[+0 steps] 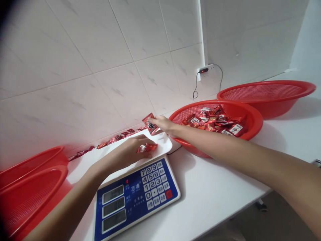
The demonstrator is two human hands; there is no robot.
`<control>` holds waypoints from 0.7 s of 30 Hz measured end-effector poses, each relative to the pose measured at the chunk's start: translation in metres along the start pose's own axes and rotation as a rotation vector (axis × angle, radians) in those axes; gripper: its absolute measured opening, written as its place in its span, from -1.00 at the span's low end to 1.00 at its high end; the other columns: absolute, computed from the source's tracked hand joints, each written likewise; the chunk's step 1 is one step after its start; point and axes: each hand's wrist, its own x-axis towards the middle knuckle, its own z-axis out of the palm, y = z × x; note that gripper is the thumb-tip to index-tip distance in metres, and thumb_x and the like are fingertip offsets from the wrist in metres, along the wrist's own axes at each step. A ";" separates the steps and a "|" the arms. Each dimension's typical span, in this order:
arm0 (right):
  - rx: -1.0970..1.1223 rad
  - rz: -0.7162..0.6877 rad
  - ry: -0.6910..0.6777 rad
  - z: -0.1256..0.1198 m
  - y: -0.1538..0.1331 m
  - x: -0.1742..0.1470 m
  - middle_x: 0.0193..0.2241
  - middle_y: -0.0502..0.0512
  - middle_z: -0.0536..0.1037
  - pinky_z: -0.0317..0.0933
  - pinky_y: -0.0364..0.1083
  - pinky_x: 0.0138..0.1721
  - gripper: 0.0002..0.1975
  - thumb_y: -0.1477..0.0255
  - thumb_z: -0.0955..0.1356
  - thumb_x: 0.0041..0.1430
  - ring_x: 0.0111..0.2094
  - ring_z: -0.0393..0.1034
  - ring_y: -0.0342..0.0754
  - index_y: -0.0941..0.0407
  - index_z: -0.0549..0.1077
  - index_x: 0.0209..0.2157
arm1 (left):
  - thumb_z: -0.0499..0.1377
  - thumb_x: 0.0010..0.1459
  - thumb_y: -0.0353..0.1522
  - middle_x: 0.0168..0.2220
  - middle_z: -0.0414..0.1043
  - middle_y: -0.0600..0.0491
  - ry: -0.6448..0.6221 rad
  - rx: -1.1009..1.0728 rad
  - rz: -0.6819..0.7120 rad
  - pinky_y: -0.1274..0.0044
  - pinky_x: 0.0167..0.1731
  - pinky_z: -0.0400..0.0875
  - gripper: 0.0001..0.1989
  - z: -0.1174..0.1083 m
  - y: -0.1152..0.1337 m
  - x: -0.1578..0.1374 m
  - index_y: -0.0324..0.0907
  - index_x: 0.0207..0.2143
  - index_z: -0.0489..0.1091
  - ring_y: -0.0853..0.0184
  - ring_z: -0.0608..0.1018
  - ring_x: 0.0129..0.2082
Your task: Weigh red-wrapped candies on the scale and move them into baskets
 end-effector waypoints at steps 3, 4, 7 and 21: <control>-0.039 -0.034 0.019 -0.001 0.001 -0.001 -0.43 0.07 0.51 0.34 -0.19 -0.32 -0.73 0.46 0.25 0.41 -0.43 0.38 -0.19 0.19 0.42 -0.40 | 0.17 0.17 -0.34 -0.21 0.61 0.01 0.018 0.022 -0.025 0.40 -0.18 0.43 -0.80 -0.002 0.001 0.002 -0.04 -0.24 0.60 0.20 0.57 -0.26; -0.057 -0.043 0.019 -0.001 0.002 -0.001 -0.43 0.06 0.52 0.34 -0.19 -0.30 -0.75 0.49 0.26 0.40 -0.42 0.39 -0.18 0.19 0.43 -0.39 | 0.13 0.19 -0.32 -0.22 0.61 0.00 0.051 0.029 -0.054 0.40 -0.20 0.42 -0.77 -0.005 -0.002 0.004 -0.05 -0.22 0.60 0.20 0.57 -0.28; -0.124 -0.070 0.028 -0.001 0.002 -0.003 -0.41 0.05 0.54 0.34 -0.17 -0.27 -0.83 0.57 0.29 0.34 -0.39 0.41 -0.16 0.18 0.46 -0.37 | 0.12 0.18 -0.33 -0.23 0.61 -0.04 0.153 0.054 -0.183 0.41 -0.27 0.40 -0.76 -0.017 -0.015 0.010 -0.09 -0.20 0.58 0.20 0.57 -0.31; -0.467 -0.047 0.070 -0.004 0.012 0.008 -0.33 0.13 0.56 0.38 0.02 -0.15 -0.60 0.63 0.31 0.19 -0.31 0.48 -0.01 0.21 0.39 0.08 | 0.23 0.09 -0.27 -0.14 0.55 -0.08 0.167 0.227 -0.209 0.30 -0.14 0.44 -0.76 -0.024 -0.060 -0.034 -0.08 -0.17 0.55 0.11 0.56 -0.19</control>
